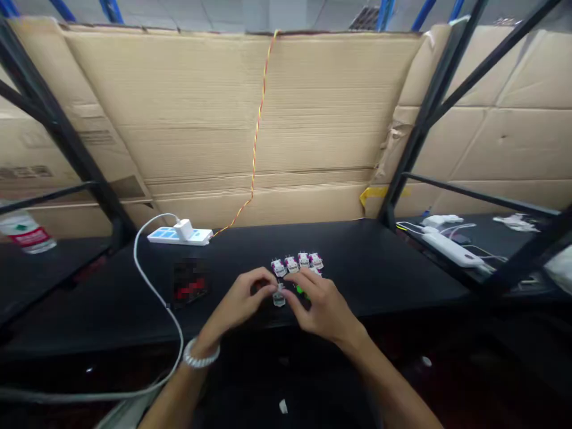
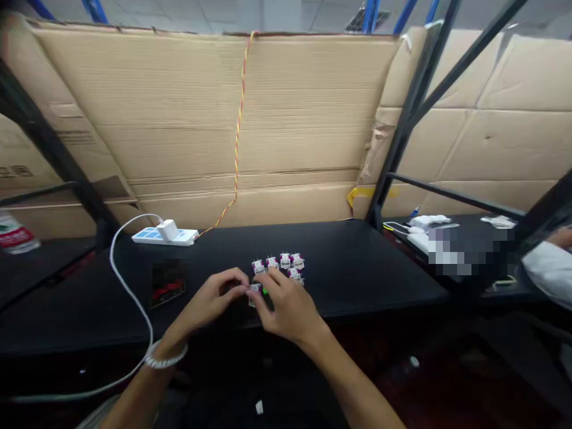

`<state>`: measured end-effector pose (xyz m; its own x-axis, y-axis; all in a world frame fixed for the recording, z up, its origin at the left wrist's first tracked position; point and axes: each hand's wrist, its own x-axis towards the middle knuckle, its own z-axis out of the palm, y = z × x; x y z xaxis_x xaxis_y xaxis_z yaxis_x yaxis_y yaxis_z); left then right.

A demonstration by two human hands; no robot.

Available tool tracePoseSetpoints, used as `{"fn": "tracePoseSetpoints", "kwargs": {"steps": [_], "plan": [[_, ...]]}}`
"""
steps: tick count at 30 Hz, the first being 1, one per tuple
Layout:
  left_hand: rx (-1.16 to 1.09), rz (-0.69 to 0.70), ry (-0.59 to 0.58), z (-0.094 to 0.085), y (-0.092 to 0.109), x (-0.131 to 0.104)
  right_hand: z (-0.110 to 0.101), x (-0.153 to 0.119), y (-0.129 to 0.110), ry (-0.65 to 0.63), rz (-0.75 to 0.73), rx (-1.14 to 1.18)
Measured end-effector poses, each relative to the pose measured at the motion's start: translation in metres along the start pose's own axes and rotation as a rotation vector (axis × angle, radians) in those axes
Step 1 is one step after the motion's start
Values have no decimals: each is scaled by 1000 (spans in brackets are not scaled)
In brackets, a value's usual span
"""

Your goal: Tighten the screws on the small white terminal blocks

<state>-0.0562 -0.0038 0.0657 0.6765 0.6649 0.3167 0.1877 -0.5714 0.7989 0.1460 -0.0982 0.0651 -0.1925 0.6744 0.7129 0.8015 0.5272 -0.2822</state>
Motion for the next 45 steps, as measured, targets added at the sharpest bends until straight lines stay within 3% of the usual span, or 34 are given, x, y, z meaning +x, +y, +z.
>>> {"fn": "tracePoseSetpoints", "kwargs": {"steps": [7,20,29,38,45], "plan": [[311,163,-128,3,-28,-4,-16,2,3,65,40,29],[285,118,-157,10,-36,-5,-62,-4,6,206,31,176],[293,135,-171,8,-44,-8,-65,-4,5,250,63,213],[341,183,-157,8,-43,-11,-78,-20,3,368,259,342],[432,182,-72,23,-30,-12,-47,-3,14,528,185,542]]}}
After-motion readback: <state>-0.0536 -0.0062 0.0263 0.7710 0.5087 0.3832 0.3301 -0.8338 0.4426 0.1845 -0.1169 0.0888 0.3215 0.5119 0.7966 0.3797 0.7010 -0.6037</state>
